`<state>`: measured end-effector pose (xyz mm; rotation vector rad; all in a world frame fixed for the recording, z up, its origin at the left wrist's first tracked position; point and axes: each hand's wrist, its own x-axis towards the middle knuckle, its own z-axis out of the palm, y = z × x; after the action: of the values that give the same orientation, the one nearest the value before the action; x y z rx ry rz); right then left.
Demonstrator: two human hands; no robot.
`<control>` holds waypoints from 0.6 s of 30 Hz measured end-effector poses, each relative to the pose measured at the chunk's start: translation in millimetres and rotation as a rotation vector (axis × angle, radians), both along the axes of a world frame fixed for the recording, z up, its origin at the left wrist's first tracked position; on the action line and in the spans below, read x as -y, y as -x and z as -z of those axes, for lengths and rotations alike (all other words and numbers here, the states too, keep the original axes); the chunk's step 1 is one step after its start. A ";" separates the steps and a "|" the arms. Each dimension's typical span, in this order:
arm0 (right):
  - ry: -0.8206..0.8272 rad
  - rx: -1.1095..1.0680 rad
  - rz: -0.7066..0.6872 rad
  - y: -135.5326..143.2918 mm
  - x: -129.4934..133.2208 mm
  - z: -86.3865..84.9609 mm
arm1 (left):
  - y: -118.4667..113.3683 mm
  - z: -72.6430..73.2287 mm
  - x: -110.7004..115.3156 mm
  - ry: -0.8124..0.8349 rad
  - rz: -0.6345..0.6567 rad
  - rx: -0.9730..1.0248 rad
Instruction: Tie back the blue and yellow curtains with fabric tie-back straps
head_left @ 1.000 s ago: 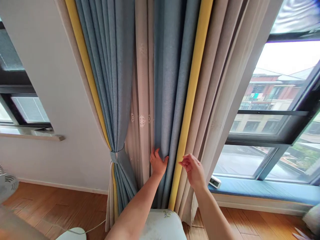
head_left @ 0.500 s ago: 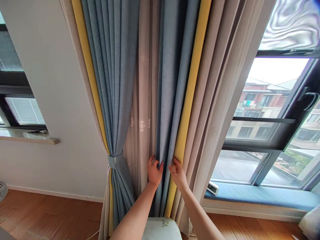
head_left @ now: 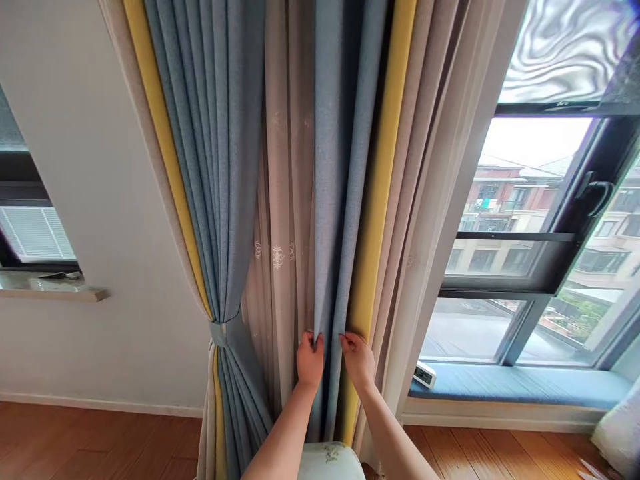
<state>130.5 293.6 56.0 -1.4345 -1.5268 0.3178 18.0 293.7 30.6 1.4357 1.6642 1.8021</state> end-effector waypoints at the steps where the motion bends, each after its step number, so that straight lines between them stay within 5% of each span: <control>1: -0.009 -0.032 0.012 1.8 1.7 2.9 | -1.7 1.2 2.4 -0.023 0.010 0.036; 10: 0.017 -0.291 -0.171 19.3 23.5 10.1 | -17.5 10.4 31.5 -0.040 0.230 -0.127; 18: -0.044 -0.117 -0.195 14.3 31.7 10.3 | -21.5 11.8 31.4 -0.097 0.289 -0.165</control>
<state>116.2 262.0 45.7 -1.2138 -1.5702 0.4741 39.5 262.3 18.8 1.8054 1.3683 1.6612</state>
